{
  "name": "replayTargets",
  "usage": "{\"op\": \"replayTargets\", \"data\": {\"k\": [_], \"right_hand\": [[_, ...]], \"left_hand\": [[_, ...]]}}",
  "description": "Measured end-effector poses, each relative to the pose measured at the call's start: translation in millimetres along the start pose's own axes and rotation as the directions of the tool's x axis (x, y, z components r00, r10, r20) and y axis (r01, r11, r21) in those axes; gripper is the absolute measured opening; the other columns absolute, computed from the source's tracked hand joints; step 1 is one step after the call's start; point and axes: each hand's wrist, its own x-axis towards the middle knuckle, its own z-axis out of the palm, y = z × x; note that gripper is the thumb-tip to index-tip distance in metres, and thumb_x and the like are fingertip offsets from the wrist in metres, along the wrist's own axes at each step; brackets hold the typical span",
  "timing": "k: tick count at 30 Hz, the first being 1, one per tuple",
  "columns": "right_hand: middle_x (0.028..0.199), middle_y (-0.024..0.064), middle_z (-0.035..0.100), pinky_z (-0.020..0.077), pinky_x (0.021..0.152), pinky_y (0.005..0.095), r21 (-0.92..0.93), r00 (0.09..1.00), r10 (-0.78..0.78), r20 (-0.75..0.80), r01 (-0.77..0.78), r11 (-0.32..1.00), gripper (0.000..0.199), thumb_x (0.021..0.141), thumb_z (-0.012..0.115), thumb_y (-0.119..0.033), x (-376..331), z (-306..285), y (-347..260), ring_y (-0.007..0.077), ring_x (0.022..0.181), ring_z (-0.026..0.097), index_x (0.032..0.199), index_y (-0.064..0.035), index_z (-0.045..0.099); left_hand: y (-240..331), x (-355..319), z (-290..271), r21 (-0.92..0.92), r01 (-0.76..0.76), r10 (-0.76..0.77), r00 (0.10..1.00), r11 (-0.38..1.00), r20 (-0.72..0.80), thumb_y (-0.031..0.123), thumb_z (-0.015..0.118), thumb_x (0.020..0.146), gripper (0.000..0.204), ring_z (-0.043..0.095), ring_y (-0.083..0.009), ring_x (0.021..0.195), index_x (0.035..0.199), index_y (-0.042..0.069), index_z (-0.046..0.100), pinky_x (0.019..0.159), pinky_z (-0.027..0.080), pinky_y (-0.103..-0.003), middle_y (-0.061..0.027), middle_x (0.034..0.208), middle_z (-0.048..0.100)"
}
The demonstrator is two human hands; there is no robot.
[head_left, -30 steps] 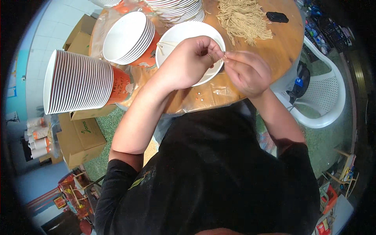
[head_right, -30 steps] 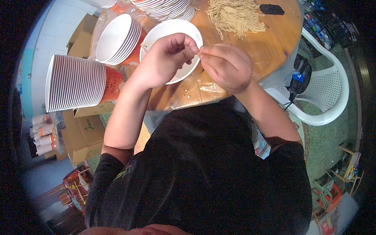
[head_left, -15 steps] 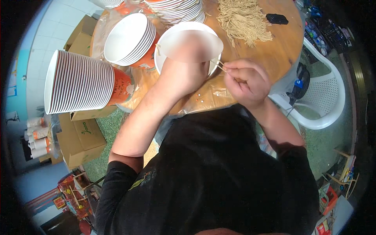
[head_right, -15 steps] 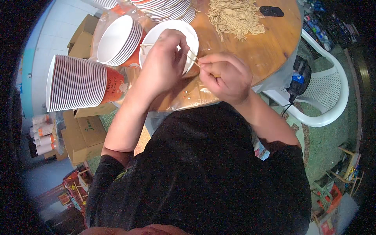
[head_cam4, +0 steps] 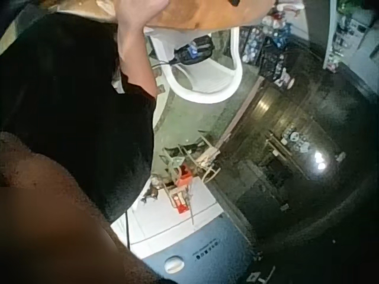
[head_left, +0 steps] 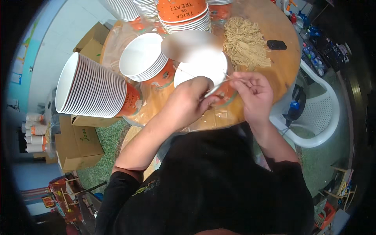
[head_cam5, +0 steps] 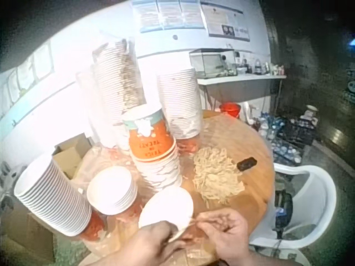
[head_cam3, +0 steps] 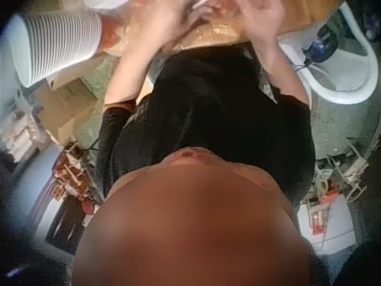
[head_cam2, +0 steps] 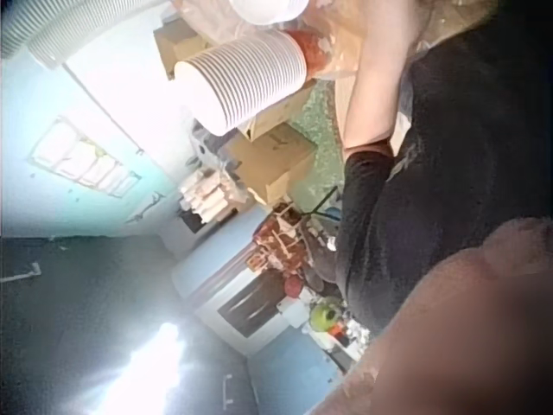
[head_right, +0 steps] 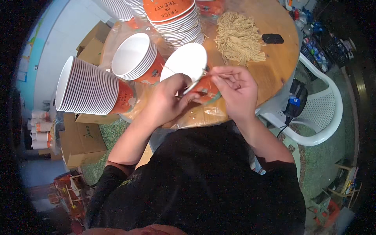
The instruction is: The recorder is bundling stacks of paper bowls using rubber bands to secure them.
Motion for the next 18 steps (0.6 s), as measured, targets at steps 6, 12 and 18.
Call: {"op": "replayTargets", "data": {"k": [6, 12, 18], "right_hand": [[0.183, 0.0213, 0.024, 0.0315, 0.135, 0.052, 0.041, 0.99, -0.085, 0.115, 0.081, 0.996, 0.146, 0.079, 0.104, -0.049, -4.9, -21.4, 24.6, 0.0329, 0.169, 0.03, 0.18, -0.0102, 0.007], [0.178, 0.0132, 0.034, 0.0339, 0.135, 0.0518, 0.08, 0.998, -0.062, 0.017, 0.06, 0.995, 0.136, 0.083, 0.1, -0.043, 11.0, 3.8, 8.0, 0.0301, 0.165, 0.037, 0.18, -0.0085, 0.011], [0.168, 0.0216, 0.046, 0.0393, 0.131, 0.0508, -0.612, 0.732, -0.622, 0.278, 0.634, 0.472, 0.091, 0.087, 0.094, -0.032, 146.3, 42.3, -71.3, 0.037, 0.156, 0.048, 0.162, -0.0047, 0.05]], "left_hand": [[-18.4, -12.0, 7.0, -0.673, -0.047, -0.196, 0.94, 0.738, -0.28, 0.011, 0.092, 0.098, 0.036, 0.061, -0.0098, 0.087, 0.113, 0.005, 0.06, 0.078, 0.053, -0.03, -0.0003, 0.096, 0.066], [-10.6, 4.2, 3.2, -0.828, -0.027, -0.257, 0.945, 0.56, -0.204, 0.005, 0.089, 0.099, 0.035, 0.063, -0.0042, 0.088, 0.11, 0.008, 0.056, 0.077, 0.056, -0.025, 0.0024, 0.1, 0.066], [-29.5, 83.5, -33.1, -0.747, -0.047, -0.457, 0.765, 0.663, -0.454, 0.012, 0.08, 0.108, 0.022, 0.062, -0.0063, 0.087, 0.113, 0.002, 0.062, 0.078, 0.053, -0.024, -0.0038, 0.104, 0.071]]}}
